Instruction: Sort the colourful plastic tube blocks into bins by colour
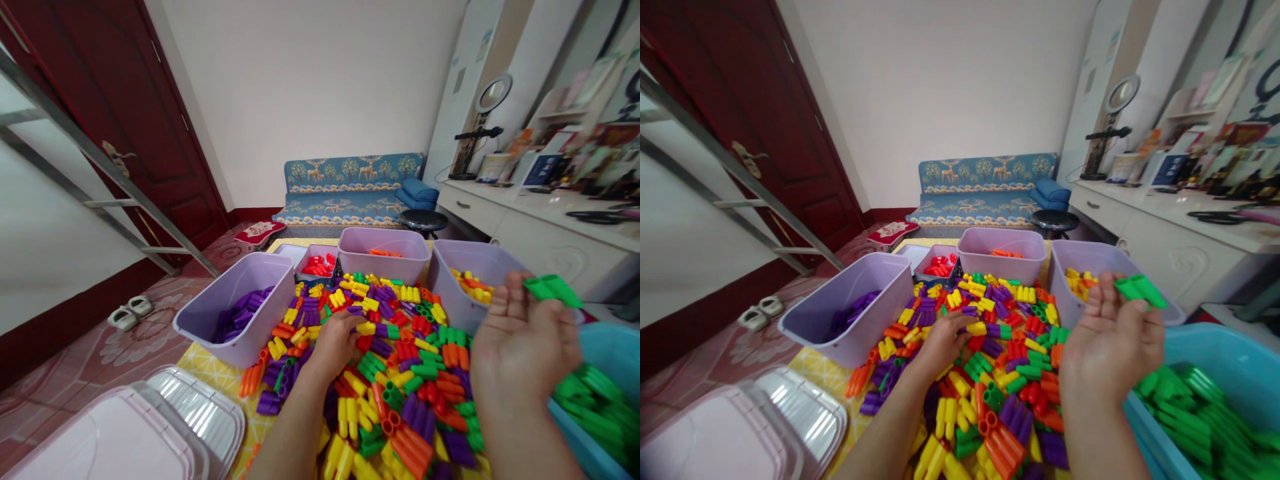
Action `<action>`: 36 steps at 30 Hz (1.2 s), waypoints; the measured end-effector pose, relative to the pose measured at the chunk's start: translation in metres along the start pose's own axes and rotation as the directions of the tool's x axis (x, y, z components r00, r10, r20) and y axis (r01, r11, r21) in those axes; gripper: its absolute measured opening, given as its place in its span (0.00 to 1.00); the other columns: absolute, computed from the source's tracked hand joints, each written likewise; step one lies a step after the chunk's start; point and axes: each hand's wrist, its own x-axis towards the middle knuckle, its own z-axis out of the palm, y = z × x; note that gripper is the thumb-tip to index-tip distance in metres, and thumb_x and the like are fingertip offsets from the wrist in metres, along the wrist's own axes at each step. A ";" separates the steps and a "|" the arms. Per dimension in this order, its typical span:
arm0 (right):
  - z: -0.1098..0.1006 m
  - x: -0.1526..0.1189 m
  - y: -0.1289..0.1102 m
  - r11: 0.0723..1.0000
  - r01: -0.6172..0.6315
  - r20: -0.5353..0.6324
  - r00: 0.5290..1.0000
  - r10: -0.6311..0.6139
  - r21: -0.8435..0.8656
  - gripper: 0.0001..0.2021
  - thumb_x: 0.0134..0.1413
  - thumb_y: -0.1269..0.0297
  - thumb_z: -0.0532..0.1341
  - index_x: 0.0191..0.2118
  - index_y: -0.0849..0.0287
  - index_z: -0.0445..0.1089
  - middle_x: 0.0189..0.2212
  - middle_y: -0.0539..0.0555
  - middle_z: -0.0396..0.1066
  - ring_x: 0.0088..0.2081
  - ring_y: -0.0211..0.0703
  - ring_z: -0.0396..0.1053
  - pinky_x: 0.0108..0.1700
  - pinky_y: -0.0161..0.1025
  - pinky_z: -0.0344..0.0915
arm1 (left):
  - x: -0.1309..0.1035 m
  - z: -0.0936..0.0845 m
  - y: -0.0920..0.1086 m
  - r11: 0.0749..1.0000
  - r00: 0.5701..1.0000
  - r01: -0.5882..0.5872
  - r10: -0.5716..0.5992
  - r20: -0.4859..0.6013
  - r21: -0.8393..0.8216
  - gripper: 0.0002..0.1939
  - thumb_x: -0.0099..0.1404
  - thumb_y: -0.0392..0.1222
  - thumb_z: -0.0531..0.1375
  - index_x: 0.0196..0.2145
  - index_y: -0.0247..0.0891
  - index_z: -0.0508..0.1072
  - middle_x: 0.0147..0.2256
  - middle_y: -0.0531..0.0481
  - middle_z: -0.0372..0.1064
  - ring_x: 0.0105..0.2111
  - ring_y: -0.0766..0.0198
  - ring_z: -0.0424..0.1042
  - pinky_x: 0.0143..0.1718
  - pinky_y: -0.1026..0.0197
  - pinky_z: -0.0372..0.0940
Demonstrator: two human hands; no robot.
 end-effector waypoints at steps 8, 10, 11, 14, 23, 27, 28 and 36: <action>-0.031 0.024 -0.015 0.992 -0.018 0.061 0.998 0.026 -0.123 0.12 0.54 0.48 0.50 0.40 0.39 0.67 0.63 0.41 0.51 0.63 0.47 0.51 0.62 0.52 0.51 | 0.003 0.003 -0.003 0.932 0.975 0.156 -0.199 -0.102 -0.328 0.18 0.59 0.35 0.59 0.48 0.35 0.72 0.44 0.43 0.73 0.42 0.56 0.71 0.45 0.56 0.65; -0.025 0.019 -0.014 0.984 -0.088 0.065 0.993 0.099 -0.158 0.11 0.54 0.50 0.51 0.41 0.40 0.66 0.61 0.42 0.56 0.61 0.50 0.56 0.55 0.53 0.59 | 0.003 0.000 -0.001 0.880 0.972 0.165 -0.221 -0.076 -0.445 0.16 0.62 0.38 0.57 0.47 0.35 0.72 0.43 0.44 0.73 0.42 0.57 0.71 0.45 0.57 0.64; -0.020 0.015 -0.012 0.974 -0.139 0.063 0.986 0.152 -0.178 0.11 0.54 0.52 0.52 0.40 0.42 0.67 0.58 0.45 0.61 0.58 0.51 0.61 0.51 0.52 0.63 | 0.003 -0.001 0.000 0.851 0.973 0.163 -0.224 -0.064 -0.500 0.15 0.62 0.40 0.56 0.47 0.35 0.73 0.43 0.44 0.73 0.43 0.57 0.70 0.45 0.57 0.64; -0.004 0.001 -0.002 0.917 -0.246 0.140 0.943 0.301 -0.315 0.11 0.51 0.54 0.58 0.38 0.52 0.69 0.41 0.54 0.74 0.38 0.47 0.73 0.36 0.43 0.68 | 0.004 -0.004 0.005 0.731 0.977 0.158 -0.213 -0.003 -0.664 0.15 0.61 0.44 0.58 0.43 0.34 0.73 0.41 0.45 0.73 0.42 0.58 0.70 0.45 0.59 0.63; -0.002 -0.052 0.039 0.573 0.140 0.583 0.338 0.739 -0.808 0.17 0.47 0.58 0.62 0.43 0.58 0.71 0.30 0.53 0.75 0.25 0.41 0.70 0.28 0.37 0.66 | 0.005 -0.012 0.015 0.612 0.982 0.126 -0.190 0.010 -0.781 0.18 0.56 0.50 0.63 0.39 0.33 0.74 0.36 0.46 0.74 0.37 0.61 0.71 0.40 0.62 0.64; -0.002 -0.060 0.041 0.591 0.026 0.569 0.303 0.764 -0.807 0.12 0.50 0.62 0.58 0.40 0.60 0.71 0.23 0.49 0.72 0.19 0.37 0.67 0.22 0.34 0.62 | 0.004 -0.014 0.018 0.694 0.989 0.105 -0.145 0.005 -0.713 0.15 0.63 0.47 0.57 0.42 0.34 0.73 0.35 0.48 0.72 0.36 0.63 0.69 0.40 0.63 0.64; -0.002 -0.060 0.041 0.588 0.020 0.562 0.319 0.763 -0.809 0.12 0.49 0.62 0.58 0.39 0.60 0.71 0.22 0.48 0.70 0.18 0.37 0.66 0.21 0.33 0.60 | 0.004 -0.013 0.018 0.718 0.991 0.100 -0.137 0.000 -0.689 0.15 0.64 0.46 0.55 0.42 0.34 0.72 0.35 0.48 0.71 0.37 0.64 0.69 0.40 0.64 0.63; -0.013 -0.039 0.050 0.593 -0.137 0.434 0.555 0.710 -0.794 0.13 0.46 0.57 0.61 0.34 0.62 0.69 0.14 0.44 0.62 0.14 0.33 0.58 0.16 0.31 0.55 | 0.002 -0.014 0.017 0.813 0.986 0.118 -0.166 -0.033 -0.570 0.13 0.66 0.42 0.52 0.42 0.35 0.73 0.39 0.47 0.72 0.40 0.62 0.69 0.41 0.63 0.63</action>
